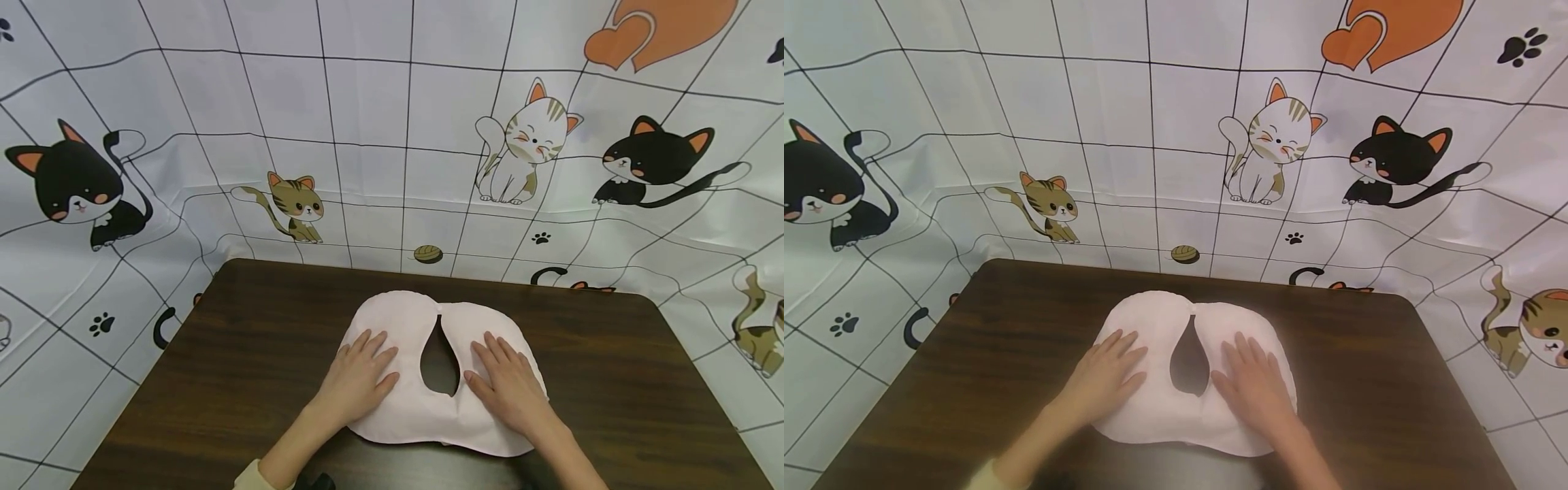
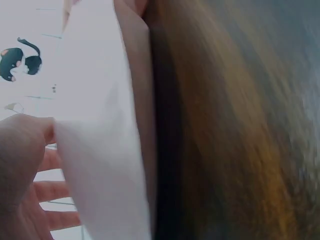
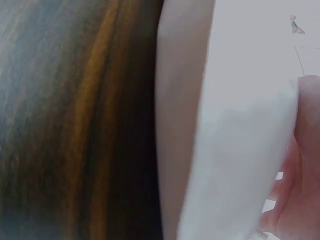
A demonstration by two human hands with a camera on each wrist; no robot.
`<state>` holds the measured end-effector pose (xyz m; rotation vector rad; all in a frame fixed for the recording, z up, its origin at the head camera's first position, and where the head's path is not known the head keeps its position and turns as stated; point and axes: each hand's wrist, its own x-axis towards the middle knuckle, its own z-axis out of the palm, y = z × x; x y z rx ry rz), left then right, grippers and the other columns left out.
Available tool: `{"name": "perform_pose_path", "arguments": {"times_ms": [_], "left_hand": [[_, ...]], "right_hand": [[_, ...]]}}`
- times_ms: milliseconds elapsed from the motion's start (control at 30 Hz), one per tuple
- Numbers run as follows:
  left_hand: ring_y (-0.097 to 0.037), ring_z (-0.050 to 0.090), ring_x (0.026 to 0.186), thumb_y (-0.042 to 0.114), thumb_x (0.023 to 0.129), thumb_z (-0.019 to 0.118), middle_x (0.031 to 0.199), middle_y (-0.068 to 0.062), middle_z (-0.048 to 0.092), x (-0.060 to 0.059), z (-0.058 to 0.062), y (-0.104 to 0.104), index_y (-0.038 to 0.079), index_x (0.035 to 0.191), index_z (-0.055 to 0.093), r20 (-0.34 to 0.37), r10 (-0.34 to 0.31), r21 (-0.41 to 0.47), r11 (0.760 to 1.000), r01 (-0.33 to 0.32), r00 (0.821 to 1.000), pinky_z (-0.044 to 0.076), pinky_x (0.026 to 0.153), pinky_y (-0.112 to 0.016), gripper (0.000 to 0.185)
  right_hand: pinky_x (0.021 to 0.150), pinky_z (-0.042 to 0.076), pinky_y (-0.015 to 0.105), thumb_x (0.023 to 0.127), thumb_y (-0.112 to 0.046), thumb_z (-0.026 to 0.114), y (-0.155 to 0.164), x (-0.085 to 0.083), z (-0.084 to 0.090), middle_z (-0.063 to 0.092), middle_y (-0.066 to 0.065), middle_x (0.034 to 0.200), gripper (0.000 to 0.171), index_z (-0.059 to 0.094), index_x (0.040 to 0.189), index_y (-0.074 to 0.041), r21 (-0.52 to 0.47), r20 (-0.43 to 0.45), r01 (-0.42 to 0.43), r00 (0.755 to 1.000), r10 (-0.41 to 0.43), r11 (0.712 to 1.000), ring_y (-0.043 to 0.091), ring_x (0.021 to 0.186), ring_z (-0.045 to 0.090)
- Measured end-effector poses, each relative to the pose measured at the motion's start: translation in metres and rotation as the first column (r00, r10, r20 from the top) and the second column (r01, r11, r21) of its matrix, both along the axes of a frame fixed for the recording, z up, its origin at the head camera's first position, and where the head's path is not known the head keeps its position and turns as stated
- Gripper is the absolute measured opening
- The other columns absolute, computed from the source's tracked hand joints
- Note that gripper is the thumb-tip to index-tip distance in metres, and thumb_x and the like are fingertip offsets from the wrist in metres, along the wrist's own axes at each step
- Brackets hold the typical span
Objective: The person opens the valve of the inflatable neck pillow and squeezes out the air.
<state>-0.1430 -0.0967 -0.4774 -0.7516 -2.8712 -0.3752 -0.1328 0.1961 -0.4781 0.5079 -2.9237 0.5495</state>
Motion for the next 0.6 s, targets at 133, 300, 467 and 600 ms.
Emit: {"name": "perform_pose_path", "arguments": {"times_ms": [133, 300, 467, 600], "left_hand": [[-0.042, 0.046, 0.139, 0.035, 0.098, 0.067, 0.147, -0.014, 0.056, 0.008, 0.01, 0.001, 0.015, 0.131, 0.07, -0.005, -0.007, 0.011, 1.0, 0.007, 1.0, 0.044, 0.1, -0.066, 0.039], [-0.04, 0.046, 0.139, 0.039, 0.098, 0.066, 0.147, -0.012, 0.055, 0.018, 0.019, 0.003, 0.017, 0.132, 0.07, -0.041, -0.019, -0.003, 1.0, 0.019, 0.999, 0.044, 0.099, -0.066, 0.04], [-0.04, 0.049, 0.137, 0.04, 0.097, 0.067, 0.146, -0.012, 0.057, 0.026, 0.025, 0.003, 0.017, 0.131, 0.07, -0.086, -0.046, -0.016, 0.999, 0.045, 0.995, 0.045, 0.098, -0.065, 0.04], [-0.039, 0.05, 0.136, 0.04, 0.098, 0.067, 0.145, -0.012, 0.057, 0.029, 0.024, 0.003, 0.018, 0.13, 0.071, -0.098, -0.055, -0.029, 0.998, 0.052, 0.994, 0.046, 0.099, -0.064, 0.039]], "right_hand": [[0.109, 0.031, 0.069, 0.099, -0.035, 0.066, 0.003, 0.004, 0.006, 0.044, 0.024, 0.155, 0.056, 0.057, 0.144, -0.002, 0.0, 0.007, 0.006, 1.0, -0.006, 1.0, 0.046, 0.143, 0.038], [0.108, 0.032, 0.069, 0.1, -0.036, 0.066, 0.005, 0.009, 0.009, 0.044, 0.022, 0.156, 0.056, 0.056, 0.145, -0.004, 0.005, -0.01, 0.009, 1.0, -0.009, 1.0, 0.045, 0.143, 0.038], [0.108, 0.032, 0.07, 0.099, -0.038, 0.066, 0.006, 0.013, 0.006, 0.044, 0.021, 0.156, 0.058, 0.056, 0.146, -0.005, 0.029, -0.021, 0.012, 1.0, -0.011, 1.0, 0.043, 0.144, 0.039], [0.108, 0.032, 0.07, 0.099, -0.039, 0.066, 0.006, 0.017, 0.002, 0.045, 0.021, 0.155, 0.058, 0.057, 0.144, -0.004, 0.043, -0.035, 0.018, 0.999, -0.017, 0.999, 0.042, 0.144, 0.039]]}}
